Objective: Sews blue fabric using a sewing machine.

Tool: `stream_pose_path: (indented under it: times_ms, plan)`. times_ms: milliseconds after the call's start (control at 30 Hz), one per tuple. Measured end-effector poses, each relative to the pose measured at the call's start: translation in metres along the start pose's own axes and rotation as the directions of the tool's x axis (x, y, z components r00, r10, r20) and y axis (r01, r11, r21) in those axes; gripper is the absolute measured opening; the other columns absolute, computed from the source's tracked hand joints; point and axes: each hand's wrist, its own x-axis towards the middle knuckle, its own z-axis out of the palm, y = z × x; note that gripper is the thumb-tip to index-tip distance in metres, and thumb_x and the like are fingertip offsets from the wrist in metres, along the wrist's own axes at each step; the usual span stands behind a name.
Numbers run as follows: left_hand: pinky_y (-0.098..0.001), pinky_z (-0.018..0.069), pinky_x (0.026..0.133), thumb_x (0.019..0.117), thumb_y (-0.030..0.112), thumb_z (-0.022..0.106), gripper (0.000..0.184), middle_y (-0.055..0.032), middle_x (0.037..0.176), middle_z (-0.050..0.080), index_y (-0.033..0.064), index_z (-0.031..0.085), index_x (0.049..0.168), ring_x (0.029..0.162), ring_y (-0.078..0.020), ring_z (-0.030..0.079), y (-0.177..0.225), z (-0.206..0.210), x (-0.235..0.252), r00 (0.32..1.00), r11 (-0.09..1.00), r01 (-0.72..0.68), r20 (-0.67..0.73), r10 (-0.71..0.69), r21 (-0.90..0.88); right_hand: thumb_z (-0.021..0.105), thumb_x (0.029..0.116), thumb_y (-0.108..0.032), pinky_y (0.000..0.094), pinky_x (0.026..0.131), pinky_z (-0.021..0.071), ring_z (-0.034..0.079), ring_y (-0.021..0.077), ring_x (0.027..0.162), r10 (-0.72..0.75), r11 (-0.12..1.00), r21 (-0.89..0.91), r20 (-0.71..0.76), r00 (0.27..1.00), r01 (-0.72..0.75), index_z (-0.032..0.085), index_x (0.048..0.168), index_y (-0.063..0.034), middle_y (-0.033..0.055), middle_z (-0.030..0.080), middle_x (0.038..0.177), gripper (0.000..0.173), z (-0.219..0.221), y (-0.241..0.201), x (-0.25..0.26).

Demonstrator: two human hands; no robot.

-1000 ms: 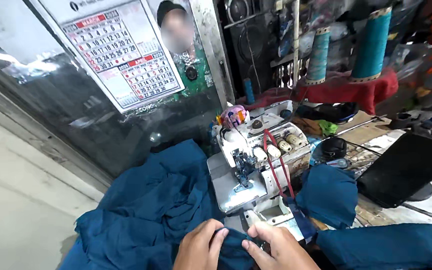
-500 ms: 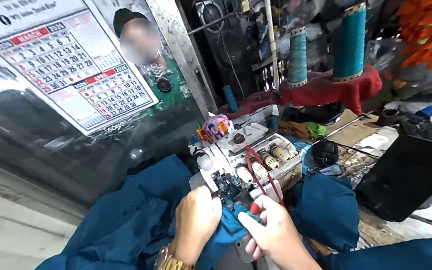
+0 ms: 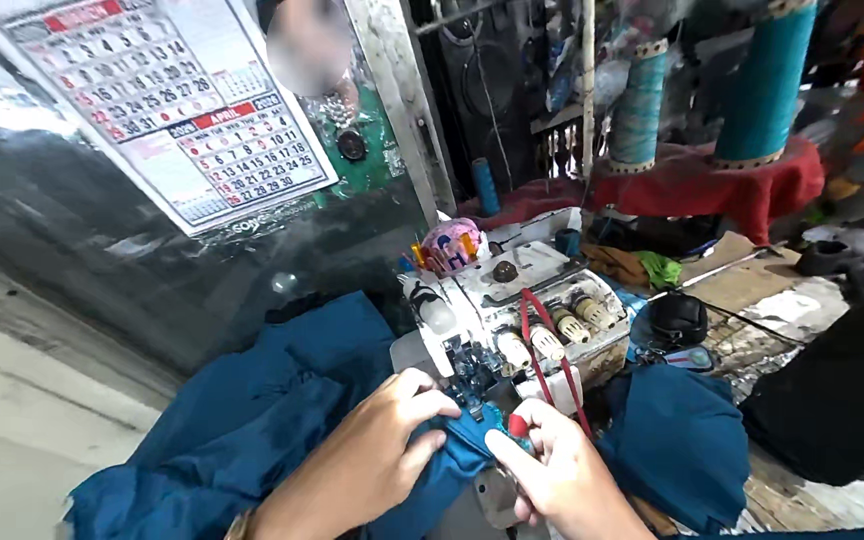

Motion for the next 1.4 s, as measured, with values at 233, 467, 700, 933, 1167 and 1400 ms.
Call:
stream_pose_path:
  times_ms: [233,467,700,933,1167,1400]
  plan:
    - [-0.0293,0.0532,0.094,0.1043,0.04,0.055,0.024,0.0125,0.11,0.069,0.0303,0.076,0.106,0.108,-0.0018,0.062,0.008,-0.014,0.008,1.0,0.999,0.005,0.012,-0.005,-0.047,0.075,0.0904,-0.021,0.0276,0.052,0.0585,0.066,0.0088,0.064,-0.4,0.857,-0.37,-0.039,0.916,0.359,0.062,0.115,-0.0115,-0.004,0.069,0.089,0.029,-0.018,-0.028,-0.017]
    - [-0.0281,0.0565,0.082,0.1032,0.041,0.057,0.021,0.011,0.1,0.065,0.0313,0.075,0.103,0.094,-0.0016,0.063,0.028,-0.026,0.004,0.998,0.999,0.053,-0.047,-0.053,0.008,0.067,0.0962,-0.035,0.0312,0.054,0.0635,0.07,0.0107,0.06,-0.137,0.836,-0.5,0.208,0.969,0.226,0.059,0.117,-0.018,-0.0021,0.072,0.099,0.028,0.004,-0.065,0.009]
    - [-0.0257,0.0588,0.078,0.1012,0.039,0.062,0.017,0.0099,0.099,0.066,0.0304,0.076,0.105,0.087,-0.0011,0.065,0.032,-0.024,0.001,0.995,0.997,0.054,-0.078,-0.058,-0.051,0.071,0.0965,-0.025,0.0326,0.048,0.0625,0.07,0.0161,0.059,-0.143,0.916,-0.337,0.233,0.962,0.218,0.056,0.117,-0.0158,0.0012,0.072,0.096,0.028,0.004,-0.071,-0.004]
    - [-0.0288,0.0613,0.061,0.0991,0.034,0.065,0.011,0.0085,0.091,0.068,0.026,0.072,0.099,0.071,-0.0068,0.067,0.008,-0.034,-0.016,0.947,0.951,0.147,-0.24,-0.215,-0.271,0.073,0.0958,-0.022,0.0311,0.046,0.0604,0.069,0.0159,0.061,-0.357,0.897,-0.186,0.231,0.905,0.401,0.067,0.123,-0.0179,-0.0004,0.074,0.102,0.028,-0.013,-0.055,0.0]
    - [-0.0339,0.0595,0.077,0.1028,0.026,0.057,0.016,0.0066,0.107,0.069,0.0223,0.071,0.111,0.086,-0.0075,0.067,-0.002,0.019,0.003,0.992,0.999,-0.007,-0.129,0.002,-0.038,0.068,0.1002,-0.018,0.0289,0.051,0.0607,0.068,0.0157,0.061,-0.387,0.916,-0.005,0.255,0.886,0.401,0.074,0.12,-0.0125,0.0044,0.074,0.107,0.021,-0.012,-0.056,0.002]
    - [-0.0319,0.0579,0.069,0.1008,0.033,0.059,0.018,0.0049,0.101,0.063,0.0222,0.072,0.097,0.081,-0.0076,0.063,0.003,-0.037,0.001,0.991,0.998,-0.021,0.13,0.014,0.057,0.054,0.1081,-0.025,0.0349,0.058,0.0637,0.072,0.0223,0.07,-0.291,0.955,0.17,0.378,0.879,0.243,0.066,0.136,-0.0138,0.0123,0.071,0.12,0.033,-0.026,-0.063,-0.003]
